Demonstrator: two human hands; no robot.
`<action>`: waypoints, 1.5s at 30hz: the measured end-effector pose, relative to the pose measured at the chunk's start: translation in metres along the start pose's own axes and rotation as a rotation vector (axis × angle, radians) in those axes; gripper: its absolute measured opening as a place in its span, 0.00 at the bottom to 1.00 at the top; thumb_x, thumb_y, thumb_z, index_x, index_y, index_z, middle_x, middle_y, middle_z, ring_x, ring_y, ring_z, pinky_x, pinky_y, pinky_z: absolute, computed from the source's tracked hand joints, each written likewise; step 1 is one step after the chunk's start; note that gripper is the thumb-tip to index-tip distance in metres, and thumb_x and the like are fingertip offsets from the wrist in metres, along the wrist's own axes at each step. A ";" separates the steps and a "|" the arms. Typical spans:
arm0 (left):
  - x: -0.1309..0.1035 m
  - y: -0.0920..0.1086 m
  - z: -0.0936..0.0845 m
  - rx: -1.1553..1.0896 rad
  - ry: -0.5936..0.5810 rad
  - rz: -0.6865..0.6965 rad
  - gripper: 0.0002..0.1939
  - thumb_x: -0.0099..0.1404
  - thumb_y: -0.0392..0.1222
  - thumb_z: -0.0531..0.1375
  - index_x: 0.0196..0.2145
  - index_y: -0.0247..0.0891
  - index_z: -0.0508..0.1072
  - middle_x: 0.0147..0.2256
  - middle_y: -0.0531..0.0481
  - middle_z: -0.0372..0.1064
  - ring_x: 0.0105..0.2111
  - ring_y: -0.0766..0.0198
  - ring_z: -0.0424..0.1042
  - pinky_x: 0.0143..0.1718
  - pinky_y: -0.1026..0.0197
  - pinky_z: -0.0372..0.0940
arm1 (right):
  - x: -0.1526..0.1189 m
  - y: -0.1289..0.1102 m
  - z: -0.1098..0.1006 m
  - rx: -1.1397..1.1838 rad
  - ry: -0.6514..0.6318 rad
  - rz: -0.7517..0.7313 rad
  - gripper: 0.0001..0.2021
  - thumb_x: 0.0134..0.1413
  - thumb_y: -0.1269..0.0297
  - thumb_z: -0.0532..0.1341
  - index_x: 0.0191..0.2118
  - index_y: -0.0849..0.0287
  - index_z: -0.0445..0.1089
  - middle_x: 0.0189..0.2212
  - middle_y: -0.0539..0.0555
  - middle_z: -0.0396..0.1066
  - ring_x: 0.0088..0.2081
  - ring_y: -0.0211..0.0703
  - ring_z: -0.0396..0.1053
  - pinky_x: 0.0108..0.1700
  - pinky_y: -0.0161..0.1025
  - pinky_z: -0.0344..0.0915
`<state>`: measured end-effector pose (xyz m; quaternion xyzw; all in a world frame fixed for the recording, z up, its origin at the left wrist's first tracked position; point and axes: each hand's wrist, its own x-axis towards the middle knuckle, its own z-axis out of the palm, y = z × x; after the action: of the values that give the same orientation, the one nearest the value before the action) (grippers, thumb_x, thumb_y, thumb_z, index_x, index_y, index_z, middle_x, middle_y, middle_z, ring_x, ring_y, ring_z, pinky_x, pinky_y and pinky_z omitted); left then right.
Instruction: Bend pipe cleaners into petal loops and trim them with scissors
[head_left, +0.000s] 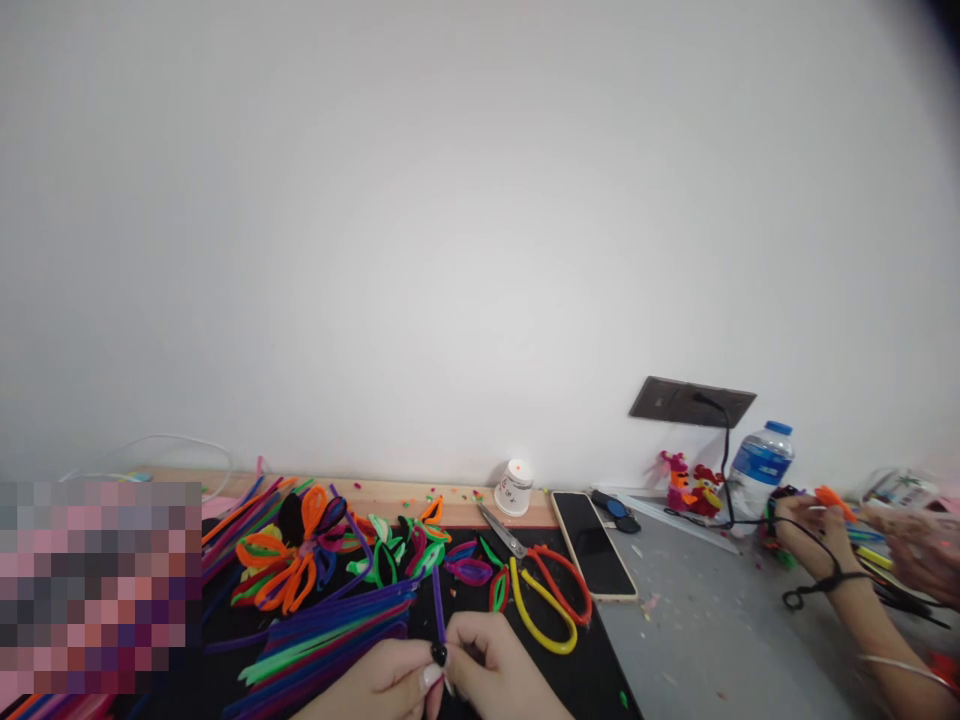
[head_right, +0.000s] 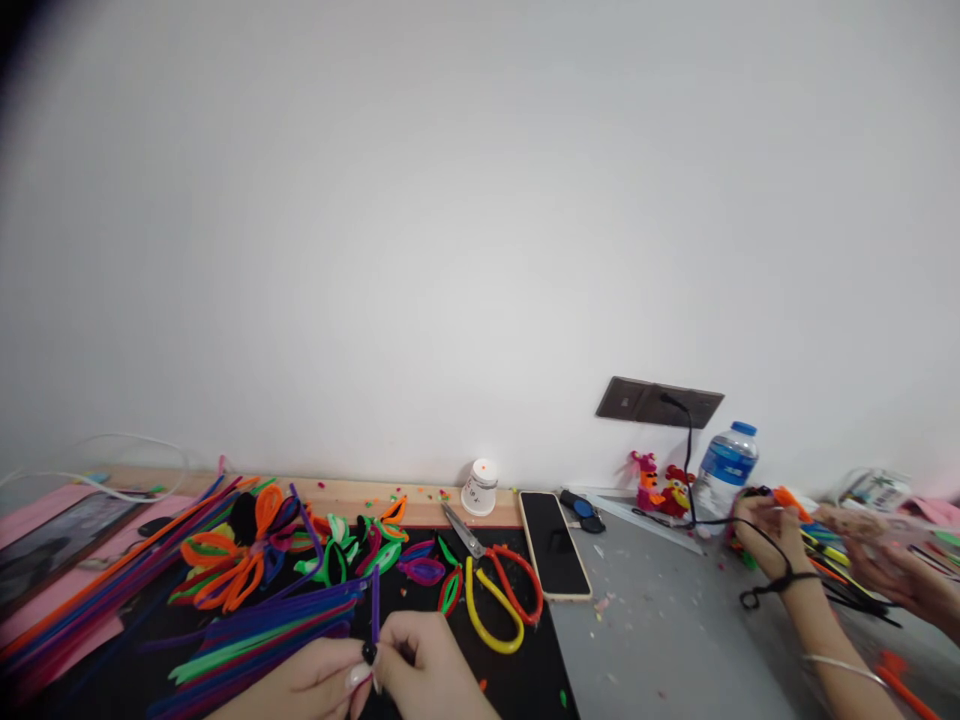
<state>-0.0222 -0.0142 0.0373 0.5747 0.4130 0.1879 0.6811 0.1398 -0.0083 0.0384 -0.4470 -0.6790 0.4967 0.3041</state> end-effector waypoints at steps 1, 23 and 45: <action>0.001 0.000 0.000 0.006 -0.003 0.005 0.23 0.56 0.63 0.49 0.25 0.38 0.61 0.14 0.63 0.46 0.14 0.74 0.42 0.16 0.67 0.38 | 0.001 0.001 0.001 0.031 0.003 0.003 0.12 0.50 0.67 0.54 0.19 0.62 0.58 0.16 0.43 0.51 0.21 0.30 0.50 0.23 0.28 0.47; -0.002 0.007 -0.001 0.765 0.160 0.222 0.10 0.61 0.34 0.47 0.25 0.39 0.63 0.27 0.50 0.66 0.27 0.63 0.63 0.26 0.65 0.49 | 0.008 0.007 0.011 0.304 0.114 0.204 0.08 0.37 0.69 0.54 0.13 0.60 0.58 0.08 0.43 0.55 0.11 0.27 0.48 0.15 0.28 0.42; 0.019 -0.021 -0.010 -0.398 -0.029 0.190 0.22 0.53 0.61 0.56 0.22 0.36 0.64 0.08 0.66 0.46 0.07 0.78 0.37 0.07 0.72 0.37 | 0.003 -0.005 -0.008 0.252 0.233 -0.233 0.04 0.47 0.68 0.61 0.32 0.60 0.71 0.27 0.51 0.66 0.24 0.33 0.61 0.24 0.29 0.55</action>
<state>-0.0231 0.0000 0.0107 0.4678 0.3018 0.3207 0.7663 0.1440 -0.0031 0.0456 -0.3785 -0.6188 0.4839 0.4895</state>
